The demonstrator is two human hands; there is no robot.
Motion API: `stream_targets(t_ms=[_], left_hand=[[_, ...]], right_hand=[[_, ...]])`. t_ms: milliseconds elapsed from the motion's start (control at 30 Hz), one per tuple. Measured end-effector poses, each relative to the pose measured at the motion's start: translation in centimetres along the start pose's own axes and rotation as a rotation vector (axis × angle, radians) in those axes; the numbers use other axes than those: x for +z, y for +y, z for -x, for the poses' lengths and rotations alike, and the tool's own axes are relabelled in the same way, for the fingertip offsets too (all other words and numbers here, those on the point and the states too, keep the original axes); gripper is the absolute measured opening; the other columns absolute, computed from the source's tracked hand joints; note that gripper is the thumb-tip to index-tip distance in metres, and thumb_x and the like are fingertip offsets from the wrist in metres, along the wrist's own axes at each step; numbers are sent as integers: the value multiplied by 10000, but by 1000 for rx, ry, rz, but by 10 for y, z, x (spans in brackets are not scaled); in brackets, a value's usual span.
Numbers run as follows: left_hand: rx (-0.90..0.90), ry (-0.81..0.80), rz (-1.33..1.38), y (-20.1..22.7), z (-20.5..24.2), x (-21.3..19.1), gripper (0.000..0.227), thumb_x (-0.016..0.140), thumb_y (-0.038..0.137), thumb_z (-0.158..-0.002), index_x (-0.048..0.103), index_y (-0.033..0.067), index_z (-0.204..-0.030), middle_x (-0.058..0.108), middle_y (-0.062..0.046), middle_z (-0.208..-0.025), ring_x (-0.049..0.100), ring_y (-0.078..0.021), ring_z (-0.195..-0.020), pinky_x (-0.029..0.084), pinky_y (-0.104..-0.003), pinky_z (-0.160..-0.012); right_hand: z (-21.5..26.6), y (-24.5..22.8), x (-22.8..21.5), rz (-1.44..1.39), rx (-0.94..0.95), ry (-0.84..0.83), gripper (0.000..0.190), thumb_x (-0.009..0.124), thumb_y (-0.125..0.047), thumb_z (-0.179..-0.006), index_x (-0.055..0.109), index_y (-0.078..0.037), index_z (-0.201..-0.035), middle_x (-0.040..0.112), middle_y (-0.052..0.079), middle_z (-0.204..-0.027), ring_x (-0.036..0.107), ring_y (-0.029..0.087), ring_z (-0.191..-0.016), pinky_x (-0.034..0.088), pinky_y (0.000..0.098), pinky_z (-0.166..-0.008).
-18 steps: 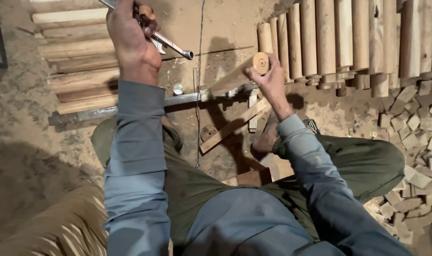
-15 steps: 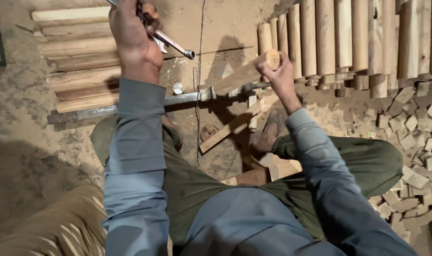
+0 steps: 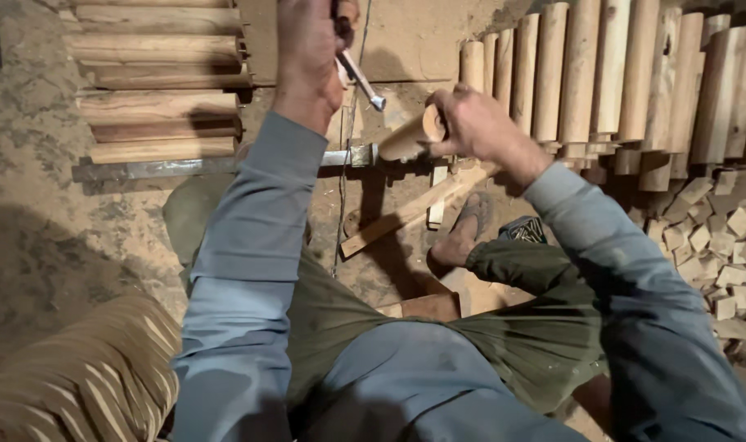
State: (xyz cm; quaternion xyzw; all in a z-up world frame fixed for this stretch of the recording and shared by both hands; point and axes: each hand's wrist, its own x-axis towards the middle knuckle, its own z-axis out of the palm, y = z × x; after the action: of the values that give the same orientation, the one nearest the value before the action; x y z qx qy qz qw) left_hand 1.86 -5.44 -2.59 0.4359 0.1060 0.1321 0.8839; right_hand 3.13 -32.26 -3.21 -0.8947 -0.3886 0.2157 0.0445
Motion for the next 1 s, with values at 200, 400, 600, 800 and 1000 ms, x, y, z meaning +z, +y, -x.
stream_targets(t_ms=[200,400,600,800,1000], left_hand=[[-33,-41,11,-13,5,3,356,618,181,-1050,567,41,-727,541,-20,-636,395,-99,-518,268,-287,-493],[-83,-27,-129,-20,30,19,412,614,265,-1066,514,73,-716,477,8,-563,365,-86,-463,249,-284,-441],[-95,-125,-418,-61,48,30,279,604,307,-1047,707,50,-1013,494,9,-676,472,-134,-571,382,-325,-505],[116,-115,-1369,-126,42,39,213,637,254,-963,668,61,-1050,728,-197,-890,684,-424,-868,481,-563,-771],[209,-280,-1505,-146,63,29,266,670,120,-804,662,52,-1061,737,-172,-914,686,-395,-872,448,-543,-877]], right_hand=[[19,-63,46,-24,218,218,644,889,-462,-784,540,11,-1047,671,234,-932,660,423,-973,549,496,-808],[28,-38,79,-164,30,307,628,871,-345,-781,496,-13,-1160,661,221,-1046,650,436,-1002,531,497,-817],[15,-27,68,-173,22,214,664,860,-339,-779,497,-27,-1239,667,227,-1063,662,428,-985,535,498,-796],[15,-19,49,-340,22,284,995,914,-416,-698,378,15,-1417,660,264,-1059,636,461,-976,520,519,-767],[48,55,136,-948,293,185,900,850,-157,-682,424,-40,-1466,592,171,-1384,596,422,-879,523,459,-716]])
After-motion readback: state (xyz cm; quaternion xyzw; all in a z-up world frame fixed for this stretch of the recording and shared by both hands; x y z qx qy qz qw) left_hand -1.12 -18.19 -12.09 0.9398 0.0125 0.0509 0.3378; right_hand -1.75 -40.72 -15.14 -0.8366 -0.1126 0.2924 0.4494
